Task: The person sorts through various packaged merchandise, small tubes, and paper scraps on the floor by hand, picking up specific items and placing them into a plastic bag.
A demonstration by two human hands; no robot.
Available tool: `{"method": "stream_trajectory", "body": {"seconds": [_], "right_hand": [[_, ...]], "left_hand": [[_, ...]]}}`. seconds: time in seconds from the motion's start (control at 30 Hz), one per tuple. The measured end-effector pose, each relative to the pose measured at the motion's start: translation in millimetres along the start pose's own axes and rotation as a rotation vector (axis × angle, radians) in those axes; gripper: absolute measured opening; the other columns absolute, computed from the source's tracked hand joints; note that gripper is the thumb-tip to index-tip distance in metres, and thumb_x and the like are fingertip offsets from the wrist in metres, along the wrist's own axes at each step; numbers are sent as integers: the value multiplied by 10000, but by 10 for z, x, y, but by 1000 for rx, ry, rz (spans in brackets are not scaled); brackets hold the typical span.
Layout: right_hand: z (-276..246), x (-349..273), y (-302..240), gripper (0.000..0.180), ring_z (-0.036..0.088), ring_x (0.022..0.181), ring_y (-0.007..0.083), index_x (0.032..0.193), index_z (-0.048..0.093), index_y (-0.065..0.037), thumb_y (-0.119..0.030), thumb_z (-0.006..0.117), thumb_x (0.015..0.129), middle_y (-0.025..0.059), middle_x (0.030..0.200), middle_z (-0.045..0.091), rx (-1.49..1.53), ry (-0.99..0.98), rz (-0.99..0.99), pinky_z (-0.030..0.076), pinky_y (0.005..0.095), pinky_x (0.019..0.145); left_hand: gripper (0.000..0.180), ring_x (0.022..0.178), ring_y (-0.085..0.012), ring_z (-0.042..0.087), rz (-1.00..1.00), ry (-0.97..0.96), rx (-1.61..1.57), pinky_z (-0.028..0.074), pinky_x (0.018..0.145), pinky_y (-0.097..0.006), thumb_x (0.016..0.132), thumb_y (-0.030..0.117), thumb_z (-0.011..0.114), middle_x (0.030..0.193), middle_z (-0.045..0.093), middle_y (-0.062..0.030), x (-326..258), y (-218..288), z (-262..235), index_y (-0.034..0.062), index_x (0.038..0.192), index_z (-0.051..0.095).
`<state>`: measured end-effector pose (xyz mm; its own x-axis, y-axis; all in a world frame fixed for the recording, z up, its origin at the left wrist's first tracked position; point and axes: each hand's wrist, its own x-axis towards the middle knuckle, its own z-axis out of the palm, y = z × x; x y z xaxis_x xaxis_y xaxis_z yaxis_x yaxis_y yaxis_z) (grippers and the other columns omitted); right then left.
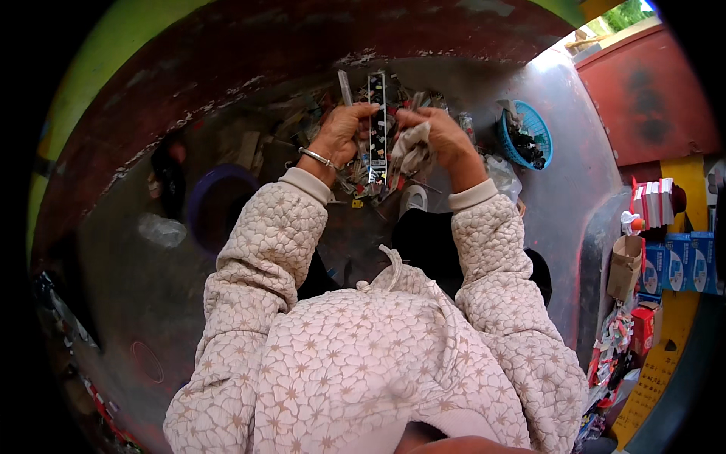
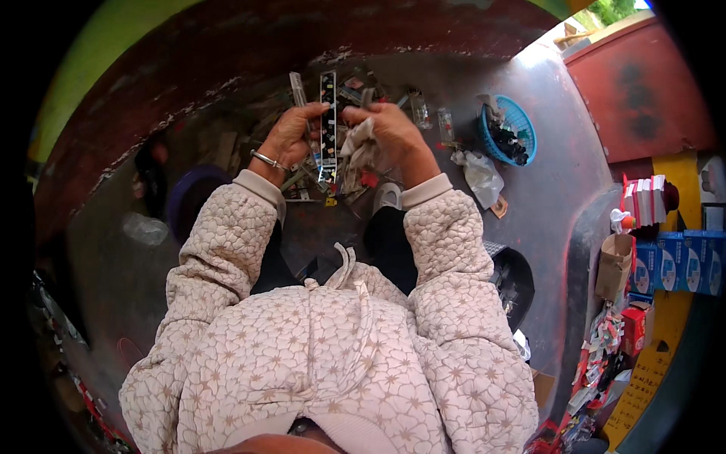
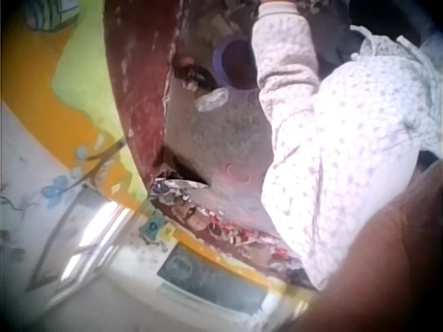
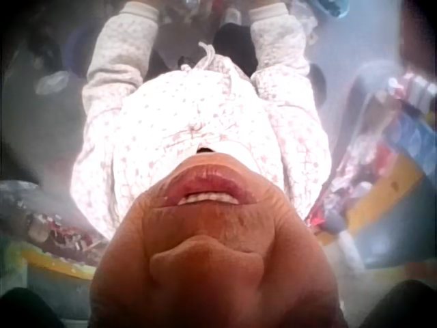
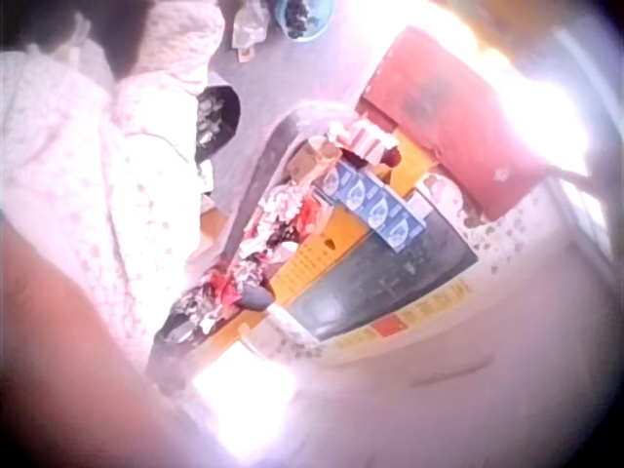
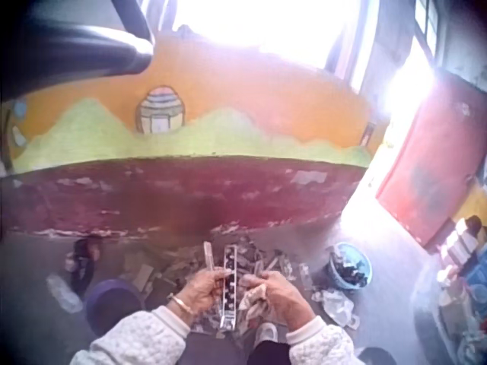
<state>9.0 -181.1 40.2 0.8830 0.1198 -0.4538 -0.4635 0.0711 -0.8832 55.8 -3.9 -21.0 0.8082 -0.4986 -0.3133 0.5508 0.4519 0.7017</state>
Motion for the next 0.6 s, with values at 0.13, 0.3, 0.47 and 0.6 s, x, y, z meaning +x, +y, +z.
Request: {"method": "stream_trajectory", "body": {"seconds": [0.13, 0.3, 0.47, 0.6], "right_hand": [[-231, 178, -40, 275, 559, 605, 119, 893, 620, -20, -285, 647, 827, 33, 727, 600, 158, 105, 20, 458, 253, 540], [-158, 242, -80, 268, 544, 592, 103, 923, 606, -30, -270, 659, 818, 17, 692, 583, 345, 146, -34, 445, 257, 510], [-318, 410, 22, 219, 570, 557, 142, 860, 597, -44, -257, 640, 832, 35, 696, 601, 381, 146, -47, 483, 280, 507], [-361, 466, 65, 197, 604, 604, 164, 869, 595, -31, -225, 617, 845, 54, 714, 615, 546, 180, -48, 514, 298, 532]], "left_hand": [[124, 632, -86, 589, -67, 139, -23, 486, 529, -211, 840, 166, 574, 757, 630, -32, 60, -12, 4, 48, 864, 604], [196, 628, -65, 577, -274, -170, 147, 491, 539, -211, 884, 237, 522, 760, 619, -8, 145, -77, 36, 61, 880, 608], [290, 680, -59, 564, -236, -155, 236, 493, 582, -213, 826, 270, 613, 836, 600, 6, 79, -101, 264, 39, 1000, 582], [355, 765, -104, 585, -210, -220, 325, 513, 629, -251, 746, 173, 681, 921, 600, -26, 64, -92, 292, 23, 1041, 552]]}}
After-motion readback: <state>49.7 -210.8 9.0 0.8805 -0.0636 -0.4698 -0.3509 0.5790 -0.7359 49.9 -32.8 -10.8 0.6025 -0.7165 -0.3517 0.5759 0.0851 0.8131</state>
